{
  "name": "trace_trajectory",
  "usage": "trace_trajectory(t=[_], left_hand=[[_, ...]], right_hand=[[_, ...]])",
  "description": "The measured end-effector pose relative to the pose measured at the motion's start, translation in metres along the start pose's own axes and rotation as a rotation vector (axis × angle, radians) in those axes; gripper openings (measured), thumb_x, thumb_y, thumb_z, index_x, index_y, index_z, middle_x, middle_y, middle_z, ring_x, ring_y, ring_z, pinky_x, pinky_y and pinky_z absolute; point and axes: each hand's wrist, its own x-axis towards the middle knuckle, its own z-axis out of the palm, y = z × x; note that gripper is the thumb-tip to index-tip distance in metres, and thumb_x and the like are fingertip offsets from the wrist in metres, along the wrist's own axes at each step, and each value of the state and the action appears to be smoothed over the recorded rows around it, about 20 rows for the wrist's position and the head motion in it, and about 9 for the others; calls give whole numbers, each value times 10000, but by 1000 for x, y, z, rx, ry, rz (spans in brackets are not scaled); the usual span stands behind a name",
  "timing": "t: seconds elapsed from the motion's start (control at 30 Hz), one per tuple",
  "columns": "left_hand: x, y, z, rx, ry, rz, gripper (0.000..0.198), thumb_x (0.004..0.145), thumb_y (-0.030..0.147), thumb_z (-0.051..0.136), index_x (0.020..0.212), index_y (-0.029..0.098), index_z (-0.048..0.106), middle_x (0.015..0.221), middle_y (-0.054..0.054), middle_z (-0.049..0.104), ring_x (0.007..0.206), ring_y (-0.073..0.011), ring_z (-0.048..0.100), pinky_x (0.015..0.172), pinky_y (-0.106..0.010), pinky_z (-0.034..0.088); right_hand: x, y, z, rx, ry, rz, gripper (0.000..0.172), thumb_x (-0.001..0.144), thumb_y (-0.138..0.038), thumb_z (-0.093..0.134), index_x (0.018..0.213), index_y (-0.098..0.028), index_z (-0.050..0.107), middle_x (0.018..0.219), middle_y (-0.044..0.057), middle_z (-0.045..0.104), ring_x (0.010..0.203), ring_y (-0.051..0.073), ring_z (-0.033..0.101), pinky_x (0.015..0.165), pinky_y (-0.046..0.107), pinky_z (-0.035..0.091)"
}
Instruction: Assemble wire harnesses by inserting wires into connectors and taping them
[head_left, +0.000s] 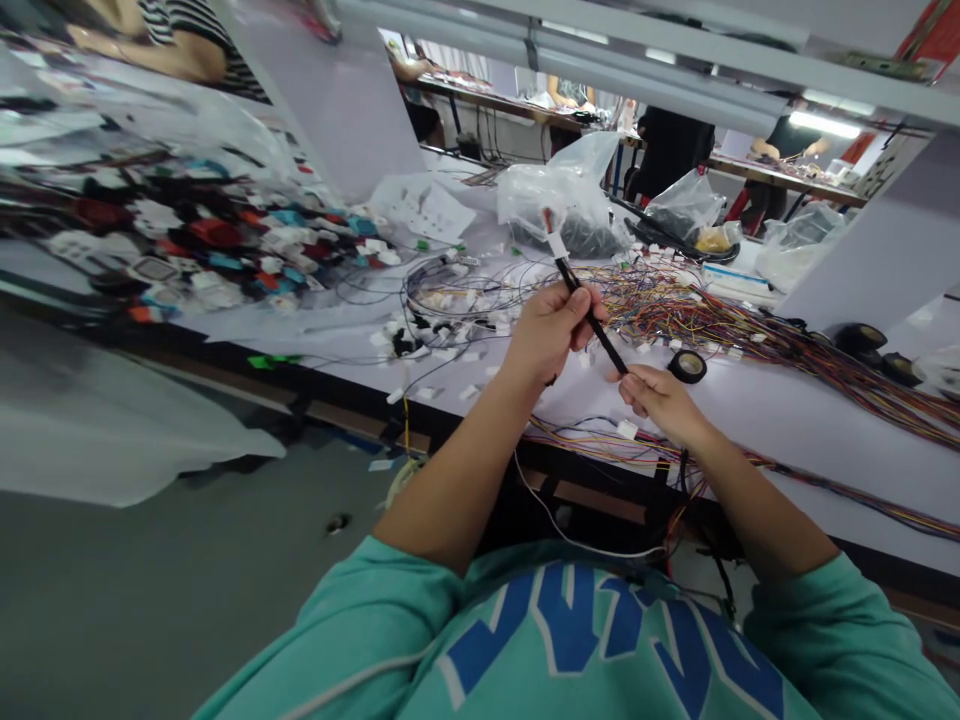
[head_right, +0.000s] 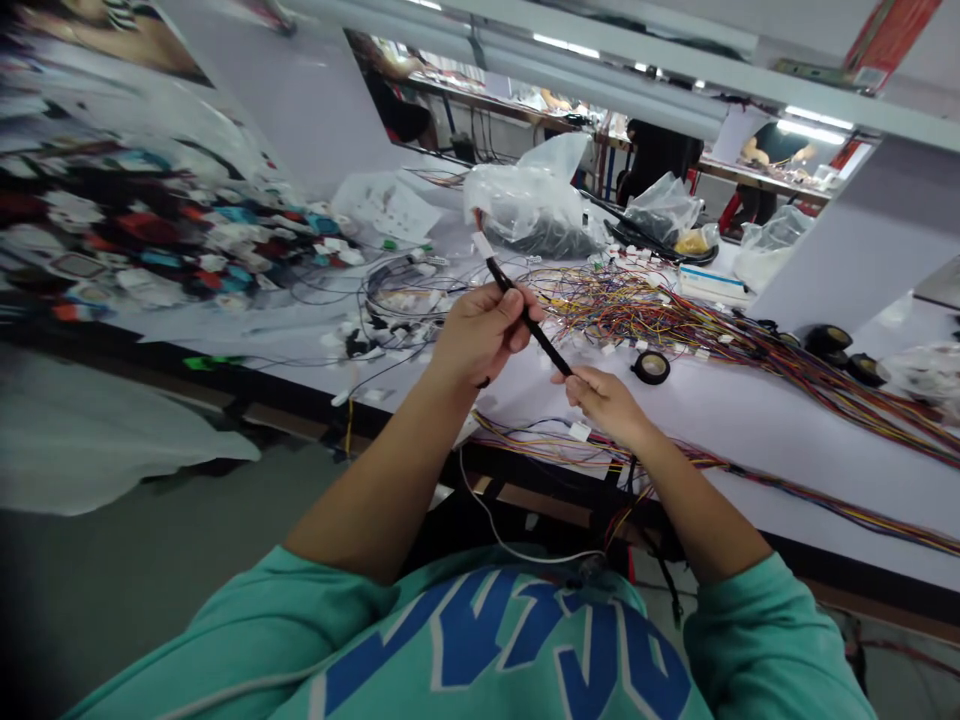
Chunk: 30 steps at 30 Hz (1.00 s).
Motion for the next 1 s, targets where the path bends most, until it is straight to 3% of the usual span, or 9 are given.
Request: trace_trajectory(t=[0.2,0.3,0.43,0.53,0.63,0.7,0.8,0.9,1.0], left_hand=[[5,-12,-9,-47,156,-7,173,757,257,590,625,154,546,535,39,561,324,-16,374,335,-162,262],[-2,-26,-6,-60,185,51,154,770,306,566,694,172,580,610,25,603,445,-40,484,430,-156,358],[-24,-56,10,-80,45,-22,206,735,376,587,787,180,615,719,2,641,671,-95,581,645,-216,453],[-35,-77,22,-109,-56,-87,247,694,411,621,739,167,613,599,19,584,632,-110,564,641,-243,453],[-35,-82,27,-154,-65,-147,215,705,378,621,681,167,588,508,41,512,591,-110,550,614,-243,447],[-31,-78,29,-195,-16,-187,180,722,305,620,635,161,556,572,32,559,630,-97,572,674,-237,454],[-26,-70,32,-260,14,-315,160,771,235,571,647,154,513,657,24,600,635,-81,595,731,-254,463],[-25,-67,39,-265,-11,-392,170,820,226,502,666,156,481,553,52,521,479,-60,527,605,-237,466],[-25,-68,47,-231,-23,-386,183,826,235,494,662,157,468,487,77,423,363,-24,366,433,-161,353]], right_hand=[[2,3,-1,-34,75,7,348,762,-524,487,810,-190,573,544,-50,396,466,63,304,435,221,217],[3,4,1,30,164,1,349,721,-537,516,746,-191,559,515,-55,366,455,64,287,421,219,188],[3,7,8,191,194,48,370,657,-552,574,675,-188,507,498,-71,337,404,44,226,395,213,156],[3,7,6,207,206,40,389,686,-551,542,588,-194,425,509,-62,353,400,42,242,393,209,185],[3,0,-17,-45,100,-19,352,736,-499,505,577,-187,475,550,-27,464,477,76,398,481,224,329],[2,-5,-45,-343,34,-82,227,719,-386,564,619,-182,565,663,2,574,660,123,516,648,255,400],[-2,-2,-81,-709,280,-15,134,733,-231,516,778,-181,633,845,44,638,812,175,552,754,306,407],[-5,15,-88,-983,255,120,236,706,-178,543,926,-148,624,970,108,646,899,230,562,790,348,409],[-2,31,-79,-1102,266,140,349,720,-164,547,1068,-175,573,1114,132,613,1009,268,540,846,396,389]])
